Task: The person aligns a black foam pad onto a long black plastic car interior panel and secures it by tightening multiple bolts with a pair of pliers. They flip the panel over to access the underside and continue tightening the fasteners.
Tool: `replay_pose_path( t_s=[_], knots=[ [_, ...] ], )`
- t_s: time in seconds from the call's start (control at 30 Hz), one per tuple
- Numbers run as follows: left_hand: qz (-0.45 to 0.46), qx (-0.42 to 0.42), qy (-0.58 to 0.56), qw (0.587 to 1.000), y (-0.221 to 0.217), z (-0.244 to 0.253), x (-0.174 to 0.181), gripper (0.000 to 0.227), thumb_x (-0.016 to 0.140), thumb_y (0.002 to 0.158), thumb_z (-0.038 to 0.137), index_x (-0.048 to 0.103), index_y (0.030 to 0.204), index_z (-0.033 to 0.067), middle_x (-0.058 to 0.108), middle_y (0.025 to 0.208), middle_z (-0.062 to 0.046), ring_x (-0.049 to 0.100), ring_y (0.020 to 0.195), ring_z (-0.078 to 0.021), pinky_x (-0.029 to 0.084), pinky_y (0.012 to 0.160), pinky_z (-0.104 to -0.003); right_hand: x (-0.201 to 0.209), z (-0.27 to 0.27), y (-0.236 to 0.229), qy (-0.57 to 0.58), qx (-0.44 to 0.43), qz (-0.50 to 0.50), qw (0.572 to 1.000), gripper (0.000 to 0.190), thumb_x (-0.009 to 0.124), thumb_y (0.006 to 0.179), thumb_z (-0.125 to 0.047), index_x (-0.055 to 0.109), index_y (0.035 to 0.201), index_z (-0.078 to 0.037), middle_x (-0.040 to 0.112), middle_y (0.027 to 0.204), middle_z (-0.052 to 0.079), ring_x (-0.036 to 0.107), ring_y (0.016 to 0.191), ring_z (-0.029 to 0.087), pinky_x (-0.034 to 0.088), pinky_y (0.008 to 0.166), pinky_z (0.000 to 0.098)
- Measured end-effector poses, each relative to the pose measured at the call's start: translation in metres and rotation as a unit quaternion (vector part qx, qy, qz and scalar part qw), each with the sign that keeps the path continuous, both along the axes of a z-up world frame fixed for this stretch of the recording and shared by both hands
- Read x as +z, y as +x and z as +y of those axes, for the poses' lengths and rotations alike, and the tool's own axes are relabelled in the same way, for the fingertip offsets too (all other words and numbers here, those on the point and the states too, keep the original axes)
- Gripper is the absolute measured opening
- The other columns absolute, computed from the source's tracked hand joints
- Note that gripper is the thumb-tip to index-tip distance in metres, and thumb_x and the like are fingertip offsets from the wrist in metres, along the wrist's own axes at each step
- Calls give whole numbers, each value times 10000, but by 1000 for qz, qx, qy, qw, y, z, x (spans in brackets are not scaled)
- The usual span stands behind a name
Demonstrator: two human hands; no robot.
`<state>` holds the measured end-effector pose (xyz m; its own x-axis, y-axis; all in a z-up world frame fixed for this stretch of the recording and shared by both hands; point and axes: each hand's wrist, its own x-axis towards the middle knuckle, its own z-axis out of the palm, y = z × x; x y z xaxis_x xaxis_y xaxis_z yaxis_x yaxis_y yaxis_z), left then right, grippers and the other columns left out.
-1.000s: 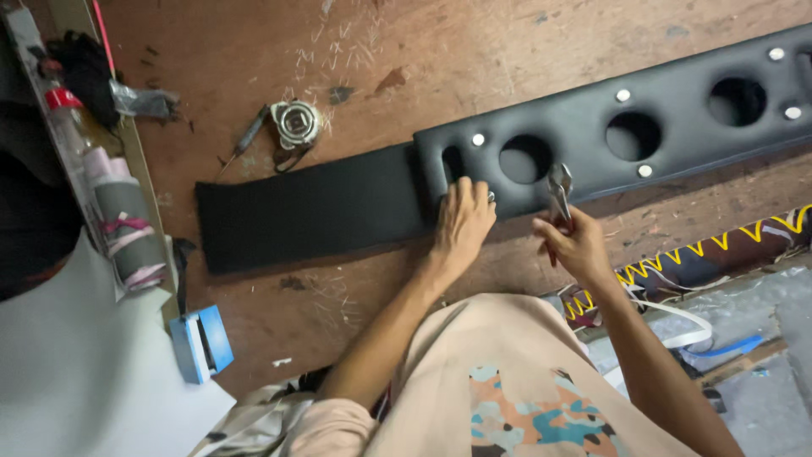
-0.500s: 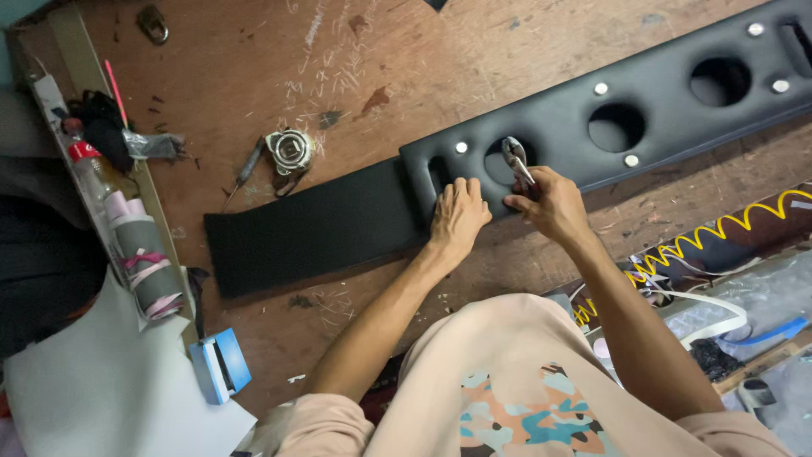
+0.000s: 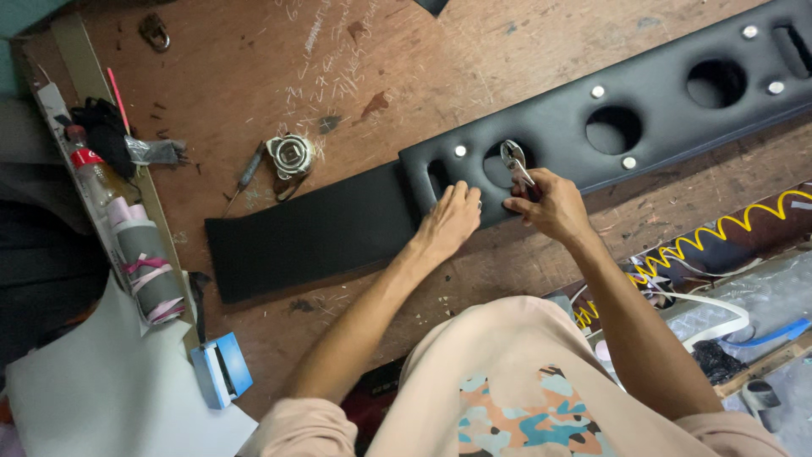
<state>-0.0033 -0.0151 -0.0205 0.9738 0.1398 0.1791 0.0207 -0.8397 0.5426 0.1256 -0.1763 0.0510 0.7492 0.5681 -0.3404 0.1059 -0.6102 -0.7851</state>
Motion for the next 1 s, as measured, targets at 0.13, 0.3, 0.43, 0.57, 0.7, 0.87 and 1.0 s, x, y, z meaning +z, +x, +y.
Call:
replay_pose_path(
  t_s=[0.13,0.3,0.43,0.57,0.7,0.87,1.0],
  knots=[
    [-32,-54,144,988,14,13,2,298,756,780,232,603,961,52,558,914,-147,586,845,-295,509,729,-415,-3,-1,4,-10,2,-3,1000,324,863,816,-181,682,1044,-39,671,731,61,625,542,116,515,516,304],
    [-61,-125,204,969,15,20,-3,263,764,807,305,595,903,129,556,812,-69,572,804,-248,445,699,-403,-9,-4,1,15,16,-14,1000,309,859,818,-179,688,1033,-36,668,746,65,627,567,114,536,518,300],
    [-48,-86,195,976,20,18,-2,235,729,818,320,610,857,121,617,750,-82,614,756,-265,451,708,-426,-6,-1,7,-3,-6,9,1000,314,871,793,-186,688,1007,-46,691,751,36,644,551,113,537,516,299],
    [76,12,176,981,20,-9,-9,263,667,904,356,652,866,96,707,760,-131,681,732,-298,481,710,-455,-10,-3,2,5,-3,9,1000,295,868,808,-181,677,981,-38,675,732,58,632,561,113,529,525,301],
    [176,133,118,968,26,-30,-9,332,594,1035,389,676,932,84,727,816,-156,708,781,-314,526,737,-446,-10,-4,3,-4,-9,8,1000,293,861,798,-180,673,988,-60,674,715,51,633,542,119,519,523,307],
    [90,126,207,966,20,-24,-1,365,685,834,436,689,866,73,709,833,-152,679,795,-303,507,733,-459,-7,-3,4,3,5,-3,1000,306,871,797,-199,681,983,-48,675,737,41,634,541,120,533,522,306],
    [30,94,218,971,18,-18,-3,282,704,775,350,688,890,94,692,865,-118,660,821,-281,491,736,-423,-6,-3,5,-14,4,0,1000,301,861,806,-210,684,991,-50,688,736,42,647,531,134,532,531,313]
  ],
)
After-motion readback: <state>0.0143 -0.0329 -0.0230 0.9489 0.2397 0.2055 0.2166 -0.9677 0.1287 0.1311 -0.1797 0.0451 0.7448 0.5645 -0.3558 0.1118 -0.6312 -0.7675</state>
